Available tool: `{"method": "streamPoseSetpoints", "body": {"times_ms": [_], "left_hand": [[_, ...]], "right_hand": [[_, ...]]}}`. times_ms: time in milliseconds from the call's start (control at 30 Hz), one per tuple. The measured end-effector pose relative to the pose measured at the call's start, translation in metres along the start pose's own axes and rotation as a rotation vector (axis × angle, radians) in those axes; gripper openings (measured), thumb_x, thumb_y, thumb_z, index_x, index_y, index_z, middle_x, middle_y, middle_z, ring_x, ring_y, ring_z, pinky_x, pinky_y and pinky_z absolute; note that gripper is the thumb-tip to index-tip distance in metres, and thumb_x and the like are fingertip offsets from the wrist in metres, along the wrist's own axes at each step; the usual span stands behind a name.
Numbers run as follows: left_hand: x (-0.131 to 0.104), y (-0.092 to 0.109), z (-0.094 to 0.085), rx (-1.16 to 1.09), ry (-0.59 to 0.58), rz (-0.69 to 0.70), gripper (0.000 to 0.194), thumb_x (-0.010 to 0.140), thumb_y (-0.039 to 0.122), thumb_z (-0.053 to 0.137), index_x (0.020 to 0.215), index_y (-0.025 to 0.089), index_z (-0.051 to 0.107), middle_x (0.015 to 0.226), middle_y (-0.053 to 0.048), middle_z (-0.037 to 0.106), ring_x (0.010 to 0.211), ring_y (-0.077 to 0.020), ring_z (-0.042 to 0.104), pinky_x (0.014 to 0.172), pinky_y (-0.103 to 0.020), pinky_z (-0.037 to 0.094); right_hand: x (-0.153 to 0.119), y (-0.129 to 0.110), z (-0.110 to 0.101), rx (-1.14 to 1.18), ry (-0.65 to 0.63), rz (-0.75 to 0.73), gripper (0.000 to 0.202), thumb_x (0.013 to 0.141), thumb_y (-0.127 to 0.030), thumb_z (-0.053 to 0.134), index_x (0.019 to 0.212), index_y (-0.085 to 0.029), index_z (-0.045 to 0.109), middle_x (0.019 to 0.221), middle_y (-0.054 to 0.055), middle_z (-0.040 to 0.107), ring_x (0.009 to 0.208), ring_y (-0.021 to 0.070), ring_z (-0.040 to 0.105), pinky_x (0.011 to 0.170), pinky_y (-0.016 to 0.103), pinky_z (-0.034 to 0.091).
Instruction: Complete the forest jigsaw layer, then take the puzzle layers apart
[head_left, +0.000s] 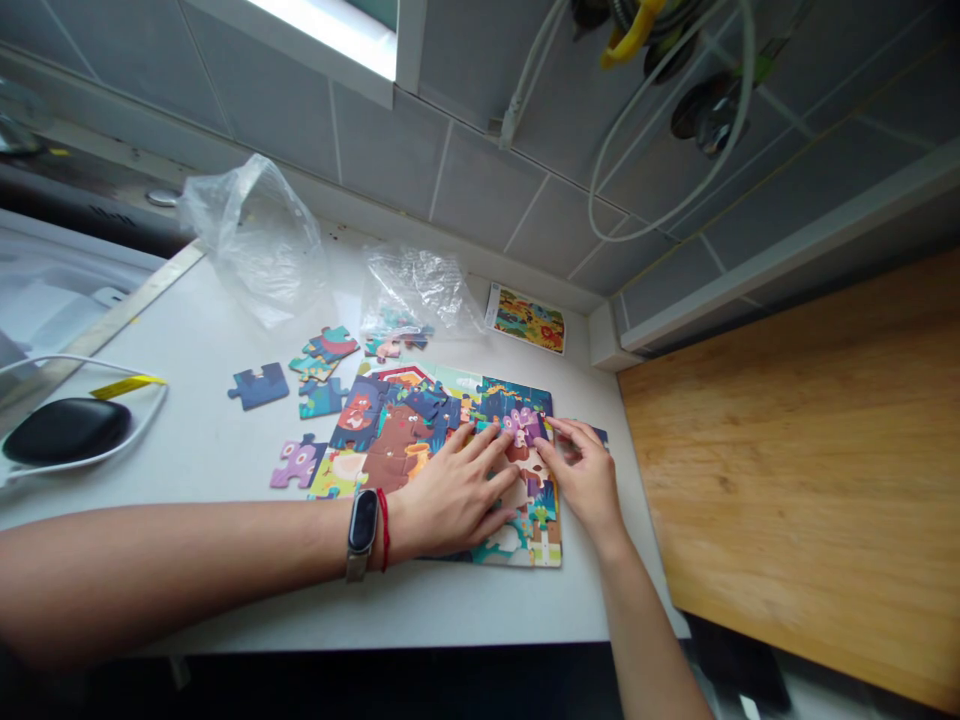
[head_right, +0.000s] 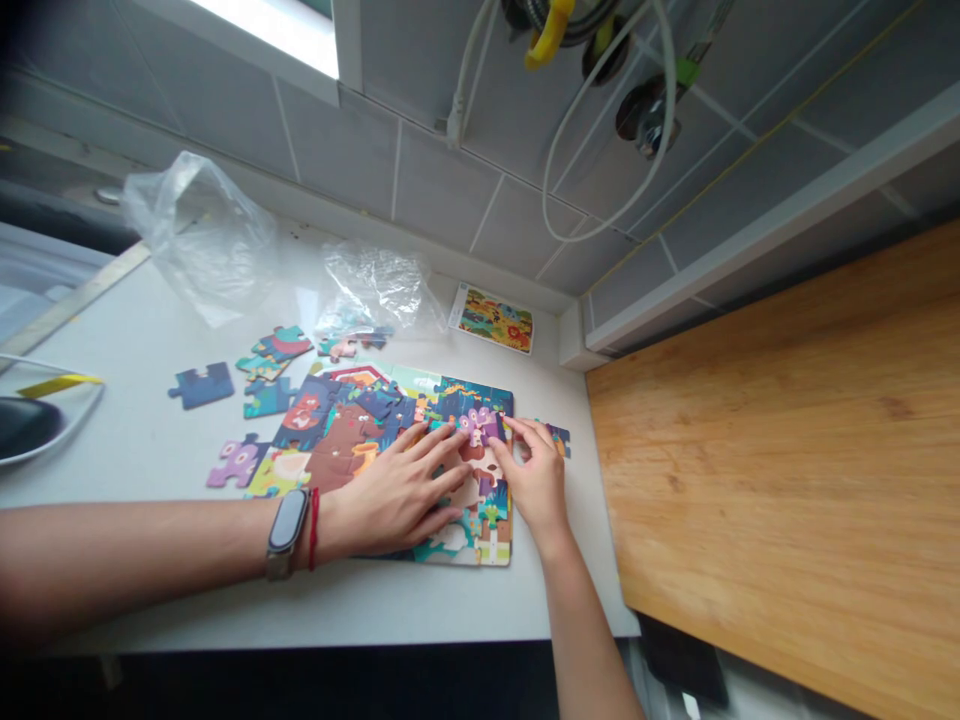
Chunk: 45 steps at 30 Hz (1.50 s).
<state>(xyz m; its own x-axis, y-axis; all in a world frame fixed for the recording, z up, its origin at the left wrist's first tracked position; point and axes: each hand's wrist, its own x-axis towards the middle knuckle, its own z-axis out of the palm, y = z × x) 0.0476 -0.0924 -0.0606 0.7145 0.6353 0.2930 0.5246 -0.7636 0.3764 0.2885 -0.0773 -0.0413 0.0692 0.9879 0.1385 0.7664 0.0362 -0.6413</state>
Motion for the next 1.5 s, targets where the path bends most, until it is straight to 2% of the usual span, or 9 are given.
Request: {"method": "streamPoseSetpoints", "body": {"times_ms": [133, 300, 467, 667, 733, 833, 933, 1133, 1500], "left_hand": [[0.000, 0.000, -0.001, 0.009, -0.003, 0.006, 0.049, 0.109, 0.053, 0.043, 0.137, 0.017, 0.059, 0.158, -0.021, 0.050, 0.147, -0.0404, 0.047, 0.119, -0.058, 0.035], [0.000, 0.000, 0.000, 0.012, 0.000, 0.005, 0.050, 0.108, 0.054, 0.044, 0.137, 0.016, 0.059, 0.157, -0.021, 0.051, 0.147, -0.0406, 0.046, 0.119, -0.058, 0.035], [0.000, 0.000, 0.000, 0.009, 0.004, 0.006, 0.049, 0.108, 0.054, 0.044, 0.135, 0.017, 0.060, 0.157, -0.021, 0.051, 0.146, -0.0409, 0.047, 0.118, -0.058, 0.035], [0.000, 0.001, -0.003, 0.011, 0.033, 0.026, 0.046, 0.108, 0.050, 0.048, 0.141, 0.021, 0.058, 0.156, -0.018, 0.052, 0.145, -0.0399, 0.047, 0.117, -0.058, 0.036], [0.000, 0.001, -0.006, 0.001, 0.046, 0.118, 0.040, 0.107, 0.046, 0.051, 0.137, 0.020, 0.062, 0.155, -0.016, 0.054, 0.144, -0.0380, 0.049, 0.116, -0.055, 0.038], [0.001, 0.001, -0.010, -0.066, 0.041, 0.377, 0.029, 0.106, 0.043, 0.056, 0.115, 0.020, 0.072, 0.144, -0.013, 0.064, 0.135, -0.0313, 0.057, 0.112, -0.045, 0.043], [0.001, 0.001, -0.011, -0.131, 0.000, 0.553, 0.031, 0.107, 0.045, 0.055, 0.105, 0.021, 0.074, 0.136, -0.011, 0.070, 0.126, -0.0261, 0.063, 0.108, -0.039, 0.047], [-0.001, -0.002, -0.004, -0.169, -0.025, 0.503, 0.050, 0.104, 0.055, 0.054, 0.134, 0.017, 0.068, 0.149, -0.015, 0.064, 0.138, -0.0317, 0.058, 0.114, -0.043, 0.046], [0.000, -0.002, -0.004, -0.193, -0.045, 0.516, 0.051, 0.104, 0.056, 0.054, 0.131, 0.016, 0.069, 0.148, -0.016, 0.064, 0.139, -0.0331, 0.058, 0.116, -0.045, 0.045]], "right_hand": [[0.017, -0.006, -0.005, -0.116, -0.114, -0.032, 0.050, 0.083, -0.051, 0.080, 0.122, -0.021, 0.078, 0.110, 0.012, 0.074, 0.102, 0.0298, 0.072, 0.096, 0.046, 0.058], [0.027, -0.010, -0.010, -0.144, -0.191, 0.007, 0.048, 0.075, -0.049, 0.085, 0.114, -0.021, 0.078, 0.096, 0.008, 0.074, 0.087, 0.0260, 0.072, 0.085, 0.041, 0.059], [0.023, 0.001, -0.016, 0.061, -0.167, 0.140, 0.048, 0.077, -0.062, 0.081, 0.096, -0.019, 0.073, 0.078, 0.005, 0.073, 0.070, 0.0221, 0.069, 0.069, 0.036, 0.058], [0.017, 0.016, -0.022, 0.289, -0.169, 0.253, 0.062, 0.067, -0.077, 0.083, 0.086, -0.019, 0.071, 0.080, 0.008, 0.077, 0.064, 0.0205, 0.069, 0.059, 0.033, 0.059], [0.015, 0.016, -0.023, 0.301, -0.185, 0.260, 0.061, 0.068, -0.077, 0.083, 0.085, -0.019, 0.071, 0.077, 0.007, 0.076, 0.059, 0.0185, 0.067, 0.054, 0.031, 0.057], [0.009, 0.014, -0.023, 0.313, -0.206, 0.265, 0.058, 0.070, -0.073, 0.083, 0.085, -0.019, 0.072, 0.075, 0.006, 0.075, 0.057, 0.0169, 0.065, 0.053, 0.029, 0.056], [0.003, 0.012, -0.023, 0.321, -0.239, 0.266, 0.054, 0.073, -0.069, 0.083, 0.088, -0.019, 0.074, 0.078, 0.006, 0.076, 0.061, 0.0177, 0.067, 0.055, 0.030, 0.057], [-0.002, 0.014, -0.022, 0.261, -0.233, 0.199, 0.050, 0.077, -0.069, 0.081, 0.090, -0.021, 0.076, 0.087, 0.008, 0.079, 0.074, 0.0227, 0.072, 0.069, 0.035, 0.061], [-0.001, 0.013, -0.021, 0.166, -0.208, 0.153, 0.049, 0.081, -0.069, 0.076, 0.089, -0.021, 0.075, 0.088, 0.009, 0.079, 0.074, 0.0242, 0.072, 0.072, 0.038, 0.059]]}}
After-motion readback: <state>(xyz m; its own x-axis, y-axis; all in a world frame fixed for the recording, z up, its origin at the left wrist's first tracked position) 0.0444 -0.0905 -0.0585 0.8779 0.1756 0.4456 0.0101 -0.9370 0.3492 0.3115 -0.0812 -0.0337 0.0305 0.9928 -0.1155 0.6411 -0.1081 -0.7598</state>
